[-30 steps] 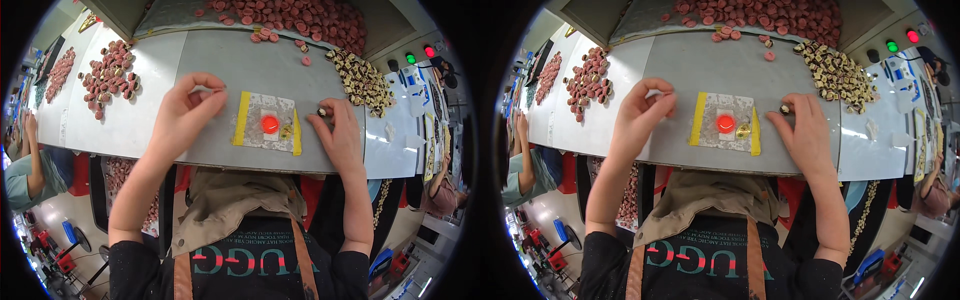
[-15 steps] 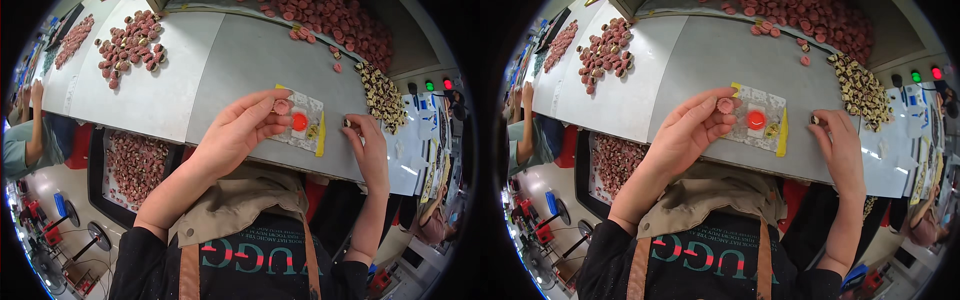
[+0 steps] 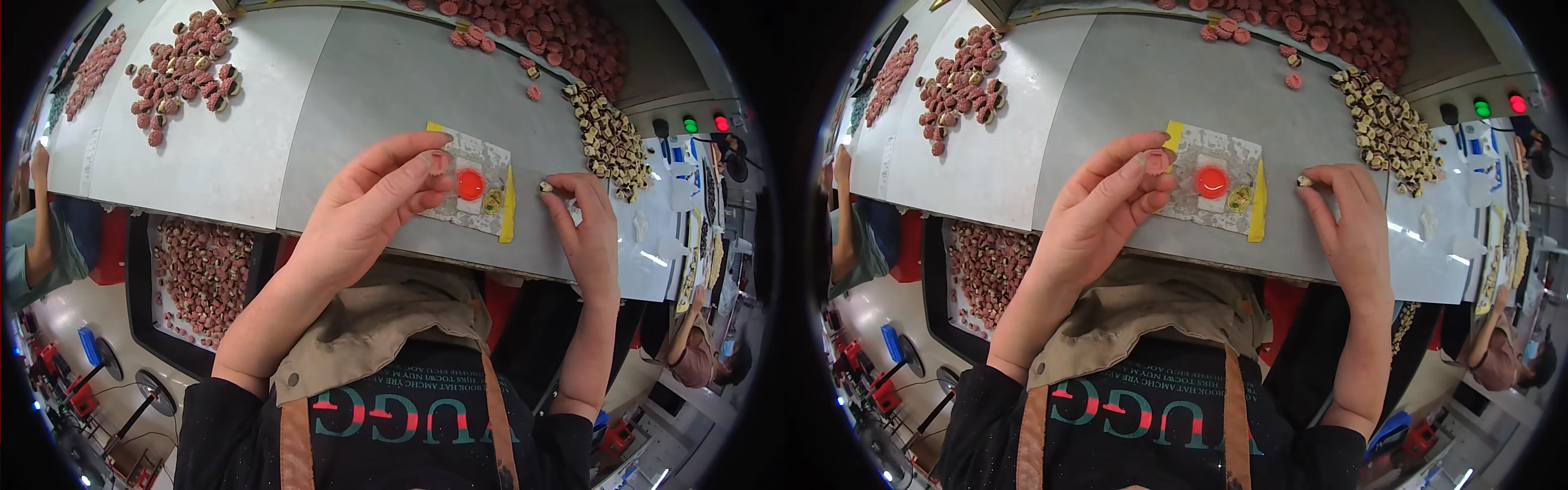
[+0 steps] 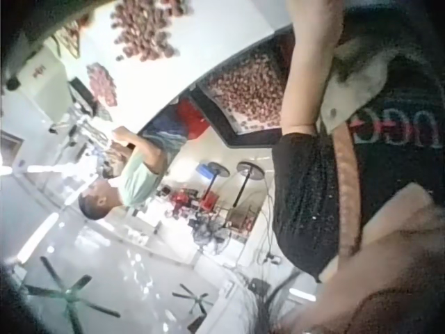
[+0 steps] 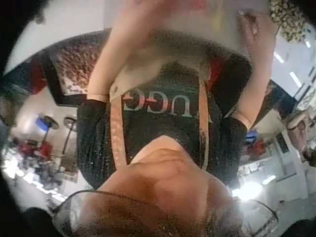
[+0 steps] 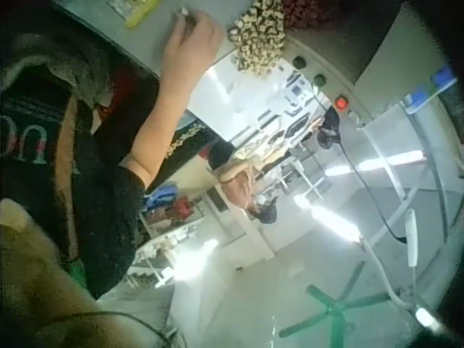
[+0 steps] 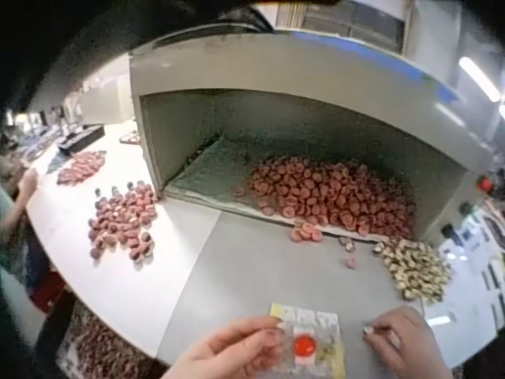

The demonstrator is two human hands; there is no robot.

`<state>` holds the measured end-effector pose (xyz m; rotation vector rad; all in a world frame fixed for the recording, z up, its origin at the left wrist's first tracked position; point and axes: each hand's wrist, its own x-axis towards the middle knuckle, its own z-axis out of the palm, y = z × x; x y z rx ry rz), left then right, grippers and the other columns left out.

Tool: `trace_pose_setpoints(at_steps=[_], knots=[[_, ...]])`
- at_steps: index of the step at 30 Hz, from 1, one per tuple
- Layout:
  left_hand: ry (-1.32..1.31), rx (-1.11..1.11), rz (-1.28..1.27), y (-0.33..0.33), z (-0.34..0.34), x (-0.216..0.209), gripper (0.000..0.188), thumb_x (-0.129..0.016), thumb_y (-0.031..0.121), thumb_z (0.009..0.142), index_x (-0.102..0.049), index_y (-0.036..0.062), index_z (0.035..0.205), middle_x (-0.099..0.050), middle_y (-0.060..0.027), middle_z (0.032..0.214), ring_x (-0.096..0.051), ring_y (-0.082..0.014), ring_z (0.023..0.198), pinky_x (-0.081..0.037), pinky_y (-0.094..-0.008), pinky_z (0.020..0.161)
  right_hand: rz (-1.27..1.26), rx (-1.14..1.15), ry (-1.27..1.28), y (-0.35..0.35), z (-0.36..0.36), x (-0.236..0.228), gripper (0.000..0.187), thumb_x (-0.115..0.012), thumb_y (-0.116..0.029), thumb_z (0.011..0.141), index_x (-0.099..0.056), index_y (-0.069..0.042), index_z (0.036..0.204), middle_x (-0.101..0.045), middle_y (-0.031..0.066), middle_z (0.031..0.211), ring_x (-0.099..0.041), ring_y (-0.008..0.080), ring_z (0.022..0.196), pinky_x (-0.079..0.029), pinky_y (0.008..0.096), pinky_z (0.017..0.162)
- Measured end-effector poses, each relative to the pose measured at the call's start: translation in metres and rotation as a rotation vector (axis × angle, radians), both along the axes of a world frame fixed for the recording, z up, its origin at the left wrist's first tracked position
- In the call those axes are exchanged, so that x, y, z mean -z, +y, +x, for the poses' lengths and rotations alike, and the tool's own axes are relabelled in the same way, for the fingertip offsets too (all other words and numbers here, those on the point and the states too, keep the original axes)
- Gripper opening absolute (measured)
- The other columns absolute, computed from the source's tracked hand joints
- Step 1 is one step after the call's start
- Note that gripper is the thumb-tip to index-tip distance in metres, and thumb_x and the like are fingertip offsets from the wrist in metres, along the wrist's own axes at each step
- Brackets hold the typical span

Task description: The person assembles toy figurines by attaching small figurine heads to base pieces by hand and adding adhesive from a squeeze bottle to a small reservoir on the table.

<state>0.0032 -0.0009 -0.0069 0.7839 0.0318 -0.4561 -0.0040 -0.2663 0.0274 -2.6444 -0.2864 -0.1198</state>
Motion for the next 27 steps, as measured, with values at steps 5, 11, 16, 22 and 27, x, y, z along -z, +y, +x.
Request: trace_pose_setpoints(at_steps=[5, 11, 16, 22, 27], knots=[[0.007, -0.015, -0.015, -0.001, -0.001, 0.001, 0.034, -0.054, 0.016, 0.100, -0.051, 0.0011, 0.131, -0.061, -0.0090, 0.117, -0.061, -0.0153, 0.104, -0.050, -0.0264, 0.089, -0.006, 0.030, 0.036, 0.005, 0.000, -0.001, 0.017, -0.064, -0.005, 0.087, -0.062, 0.000, 0.104, -0.062, 0.0107, 0.096, -0.060, 0.0223, 0.085, -0.048, 0.0301, 0.077], [0.017, -0.004, -0.030, -0.001, 0.000, 0.001, 0.033, -0.057, 0.016, 0.098, -0.053, 0.0021, 0.129, -0.062, -0.0072, 0.115, -0.061, -0.0145, 0.102, -0.049, -0.0259, 0.087, 0.157, -0.017, 0.083, 0.021, 0.000, -0.011, 0.015, -0.063, -0.002, 0.086, -0.063, 0.000, 0.101, -0.062, 0.0101, 0.095, -0.060, 0.0223, 0.084, -0.048, 0.0306, 0.075], [0.025, -0.002, -0.032, 0.001, -0.001, 0.002, 0.034, -0.058, 0.017, 0.098, -0.053, 0.0028, 0.128, -0.062, -0.0056, 0.114, -0.061, -0.0133, 0.100, -0.049, -0.0256, 0.086, 0.112, -0.225, -0.037, 0.054, 0.006, -0.009, 0.018, -0.066, -0.002, 0.082, -0.064, -0.002, 0.100, -0.061, 0.0104, 0.095, -0.060, 0.0259, 0.086, -0.048, 0.0344, 0.074], [0.009, 0.009, -0.062, 0.002, -0.001, 0.005, 0.034, -0.057, 0.017, 0.098, -0.052, 0.0031, 0.129, -0.062, -0.0043, 0.114, -0.061, -0.0131, 0.101, -0.048, -0.0256, 0.087, -0.035, -0.290, -0.101, 0.063, 0.011, -0.002, 0.020, -0.068, -0.003, 0.080, -0.065, -0.003, 0.100, -0.060, 0.0106, 0.094, -0.059, 0.0292, 0.088, -0.048, 0.0375, 0.075], [0.007, 0.000, -0.071, 0.002, -0.001, 0.006, 0.034, -0.056, 0.018, 0.099, -0.052, 0.0029, 0.129, -0.062, -0.0042, 0.114, -0.061, -0.0136, 0.101, -0.048, -0.0258, 0.087, -0.012, -0.235, -0.078, 0.067, 0.008, -0.002, 0.018, -0.067, -0.002, 0.081, -0.064, -0.003, 0.099, -0.060, 0.0104, 0.093, -0.059, 0.0292, 0.088, -0.047, 0.0376, 0.075]])
